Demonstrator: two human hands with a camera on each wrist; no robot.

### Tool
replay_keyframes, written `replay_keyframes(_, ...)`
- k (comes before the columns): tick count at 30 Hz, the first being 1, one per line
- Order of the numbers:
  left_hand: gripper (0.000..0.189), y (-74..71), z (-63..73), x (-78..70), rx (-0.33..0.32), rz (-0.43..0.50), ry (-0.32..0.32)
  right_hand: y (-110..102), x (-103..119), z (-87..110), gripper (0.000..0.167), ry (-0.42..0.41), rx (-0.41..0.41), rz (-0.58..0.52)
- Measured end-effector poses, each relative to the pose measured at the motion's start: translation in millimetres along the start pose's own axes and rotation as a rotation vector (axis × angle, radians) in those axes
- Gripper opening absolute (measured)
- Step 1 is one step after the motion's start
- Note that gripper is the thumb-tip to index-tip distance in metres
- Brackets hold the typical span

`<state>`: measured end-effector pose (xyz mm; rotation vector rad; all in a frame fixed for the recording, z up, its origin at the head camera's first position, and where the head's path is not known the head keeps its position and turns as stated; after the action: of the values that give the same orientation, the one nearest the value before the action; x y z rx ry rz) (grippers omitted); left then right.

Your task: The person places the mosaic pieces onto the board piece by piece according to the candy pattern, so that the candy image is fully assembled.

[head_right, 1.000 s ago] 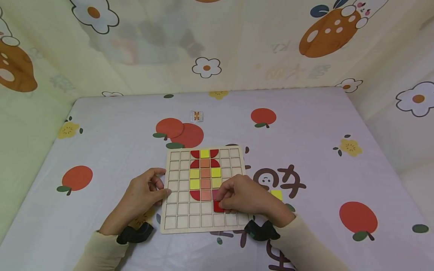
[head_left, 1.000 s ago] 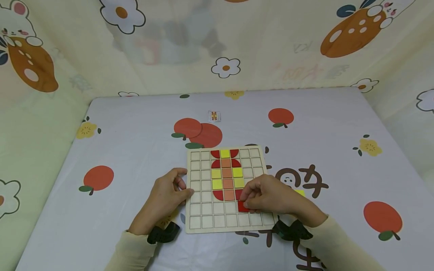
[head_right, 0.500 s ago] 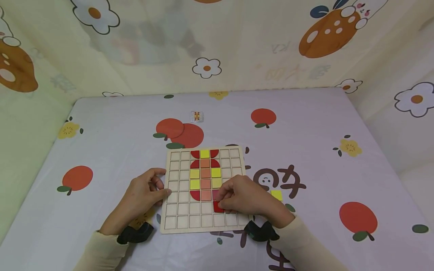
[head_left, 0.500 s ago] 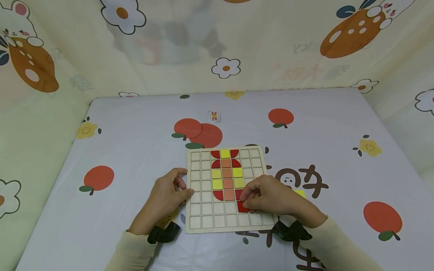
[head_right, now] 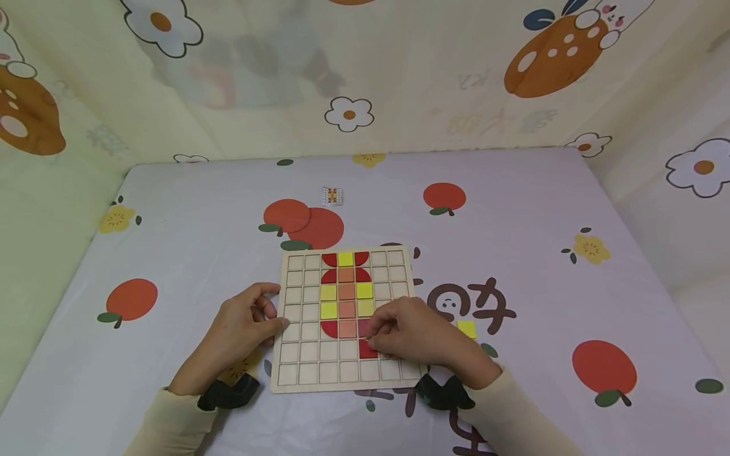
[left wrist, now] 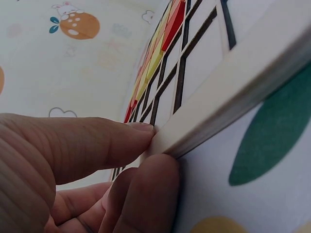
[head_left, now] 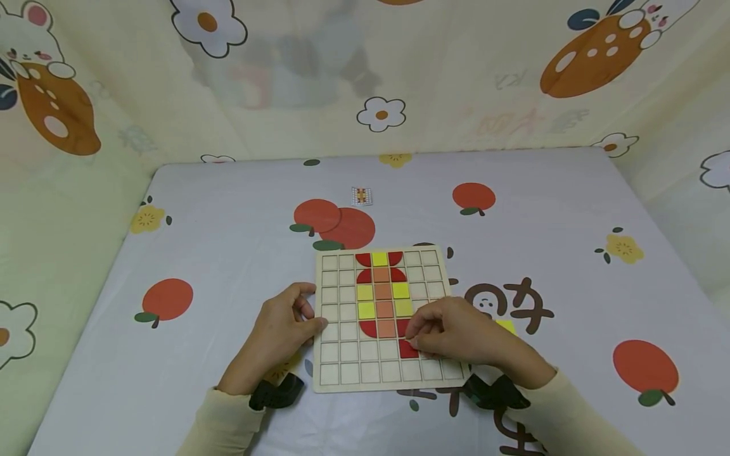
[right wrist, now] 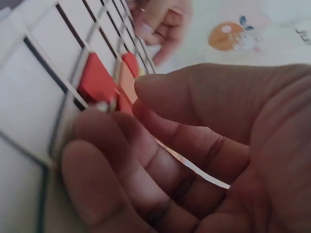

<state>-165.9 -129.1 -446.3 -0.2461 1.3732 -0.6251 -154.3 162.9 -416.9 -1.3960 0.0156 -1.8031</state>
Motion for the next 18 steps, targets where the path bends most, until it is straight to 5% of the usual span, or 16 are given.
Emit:
replay_keyframes(10,0.058,0.2,-0.3,-1.9,-0.004,-0.009,0.0,-40,-35,50.1,0.01,0.069,-0.316,0.053)
replay_keyframes(18,0.059,0.6,-0.1,-1.4,-0.004,-0.004,-0.01,-41,-74,91.4,0.018,0.252,-0.415,0.112)
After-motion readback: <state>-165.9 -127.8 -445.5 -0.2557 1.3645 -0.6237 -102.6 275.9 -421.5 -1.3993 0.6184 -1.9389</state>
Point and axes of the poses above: each hand's wrist, its own z-axis away from the middle knuckle, its own y-axis out of the palm, x = y × z, the point moved 3 cm from there along -z, towards the middle knuckle, and after that the axes turned 5 degrees about y, right-handed, at the moved point
